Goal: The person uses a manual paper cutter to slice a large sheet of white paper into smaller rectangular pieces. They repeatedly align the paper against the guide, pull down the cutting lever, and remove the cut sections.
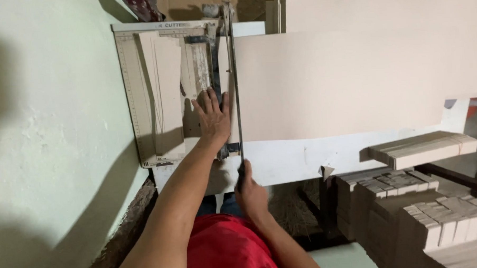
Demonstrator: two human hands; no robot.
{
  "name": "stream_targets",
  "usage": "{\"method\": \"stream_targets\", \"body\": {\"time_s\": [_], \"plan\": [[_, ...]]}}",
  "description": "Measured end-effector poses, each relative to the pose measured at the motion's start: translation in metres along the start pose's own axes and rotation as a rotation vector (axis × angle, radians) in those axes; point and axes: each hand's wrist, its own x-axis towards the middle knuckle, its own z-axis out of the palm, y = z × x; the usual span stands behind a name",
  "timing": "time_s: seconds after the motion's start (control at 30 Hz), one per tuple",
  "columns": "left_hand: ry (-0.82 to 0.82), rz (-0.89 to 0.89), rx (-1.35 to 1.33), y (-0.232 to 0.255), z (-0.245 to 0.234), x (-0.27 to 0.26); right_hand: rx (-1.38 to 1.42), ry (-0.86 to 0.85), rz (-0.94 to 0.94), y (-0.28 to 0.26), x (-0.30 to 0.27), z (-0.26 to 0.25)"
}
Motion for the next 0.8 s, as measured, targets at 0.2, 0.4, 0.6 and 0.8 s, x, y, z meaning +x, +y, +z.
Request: {"method": "stream_targets", "body": {"time_s": [0.2,0.4,0.6,0.8], "plan": [[0.134,0.023,-0.054,0.000,0.008,-0.005,0.111,0.068,-0.029,0.021,0.018,0.022],[0.160,0.207,0.051,0.006,-0.026,-0.055,0.449,-0.219,0.093,-0.031,-0.046,-0.141],[0.592,0.607,0.106,-0.027,0.033,-0.051,0.900,-0.110,0.238,0.071,0.036,-0.093],[0.411,0.685,0.364,-0.107,0.054,-0.049,1.065,0.154,0.461,0.107,0.072,-0.100]]}}
